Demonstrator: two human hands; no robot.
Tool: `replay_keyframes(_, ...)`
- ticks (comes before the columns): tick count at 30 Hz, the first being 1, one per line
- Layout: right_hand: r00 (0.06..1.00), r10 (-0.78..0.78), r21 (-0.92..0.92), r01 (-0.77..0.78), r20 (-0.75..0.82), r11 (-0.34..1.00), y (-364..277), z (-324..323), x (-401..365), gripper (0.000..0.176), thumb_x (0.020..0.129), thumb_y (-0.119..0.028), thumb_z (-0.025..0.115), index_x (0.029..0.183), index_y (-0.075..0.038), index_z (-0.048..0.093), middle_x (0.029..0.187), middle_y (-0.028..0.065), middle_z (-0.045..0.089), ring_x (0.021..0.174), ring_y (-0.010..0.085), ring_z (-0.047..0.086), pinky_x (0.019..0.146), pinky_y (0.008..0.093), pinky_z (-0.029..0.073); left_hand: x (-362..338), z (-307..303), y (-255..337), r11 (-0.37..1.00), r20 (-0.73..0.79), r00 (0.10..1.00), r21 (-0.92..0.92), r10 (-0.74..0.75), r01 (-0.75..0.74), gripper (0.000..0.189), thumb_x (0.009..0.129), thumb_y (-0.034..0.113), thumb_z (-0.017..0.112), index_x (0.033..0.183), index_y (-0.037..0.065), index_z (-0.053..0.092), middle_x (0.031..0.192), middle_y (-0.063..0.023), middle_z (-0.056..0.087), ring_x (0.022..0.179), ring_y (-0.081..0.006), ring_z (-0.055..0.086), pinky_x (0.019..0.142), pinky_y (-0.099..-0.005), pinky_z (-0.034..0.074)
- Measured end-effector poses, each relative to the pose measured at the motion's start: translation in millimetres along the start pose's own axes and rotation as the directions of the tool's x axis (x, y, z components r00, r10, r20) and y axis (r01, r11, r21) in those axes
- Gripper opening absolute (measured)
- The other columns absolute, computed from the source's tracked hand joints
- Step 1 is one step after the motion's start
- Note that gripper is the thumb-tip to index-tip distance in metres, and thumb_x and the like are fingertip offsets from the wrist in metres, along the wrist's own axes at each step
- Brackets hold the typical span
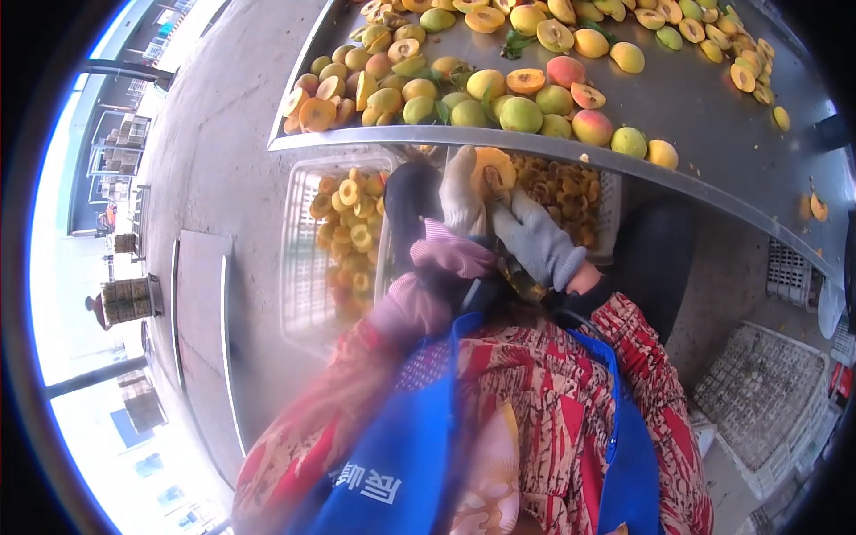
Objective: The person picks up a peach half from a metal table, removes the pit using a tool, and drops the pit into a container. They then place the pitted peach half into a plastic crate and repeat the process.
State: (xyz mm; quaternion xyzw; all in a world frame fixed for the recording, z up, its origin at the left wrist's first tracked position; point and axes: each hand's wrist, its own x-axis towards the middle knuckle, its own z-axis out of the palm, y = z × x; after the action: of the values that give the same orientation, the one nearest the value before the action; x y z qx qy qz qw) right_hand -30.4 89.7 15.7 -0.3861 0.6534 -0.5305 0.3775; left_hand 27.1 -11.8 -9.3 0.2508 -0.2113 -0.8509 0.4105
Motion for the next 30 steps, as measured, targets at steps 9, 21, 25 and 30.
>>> replay_keyframes(9,0.818,0.491,0.374,-0.575,0.300,0.728,-26,-7,-8,0.031,0.099,-0.037,0.047,0.098,-0.007,0.054,0.064,0.0000,0.049,0.047,0.0097,0.044,0.044,0.0234,0.037,-4,1,15,0.861,-0.064,0.991,0.505,0.113,-0.066,0.030,0.092,0.021,0.063,0.109,-0.004,0.061,0.096,-0.0104,0.066,0.084,-0.0173,0.063,0.074,-0.0293,0.052)
replay_keyframes(21,0.837,0.460,-0.005,-0.480,0.296,0.877,-15,-12,-14,0.032,0.090,-0.034,0.055,0.094,-0.002,0.056,0.067,0.0046,0.056,0.053,0.0146,0.055,0.047,0.0287,0.044,-20,7,24,0.794,-0.174,0.985,0.600,0.009,0.099,0.028,0.089,0.022,0.065,0.100,-0.003,0.066,0.077,-0.0100,0.067,0.058,-0.0149,0.060,0.053,-0.0258,0.050)
replay_keyframes(25,0.716,0.514,0.189,-0.651,0.472,0.735,-19,-27,-19,0.019,0.095,-0.031,0.052,0.091,-0.012,0.053,0.057,-0.0042,0.040,0.037,0.0058,0.034,0.034,0.0225,0.027,-25,6,24,0.731,-0.043,0.997,0.677,-0.071,0.081,0.030,0.089,0.024,0.065,0.103,-0.003,0.066,0.078,-0.0101,0.067,0.057,-0.0143,0.058,0.050,-0.0260,0.047)
replay_keyframes(30,0.658,0.381,0.433,-0.732,0.649,0.526,-12,-39,-28,0.023,0.096,-0.033,0.051,0.092,-0.011,0.053,0.055,-0.0071,0.035,0.036,0.0046,0.030,0.034,0.0220,0.024,-30,20,26,0.660,-0.104,0.972,0.718,-0.212,0.221,0.025,0.088,0.021,0.059,0.098,-0.001,0.067,0.081,-0.0116,0.068,0.069,-0.0186,0.064,0.062,-0.0278,0.050)
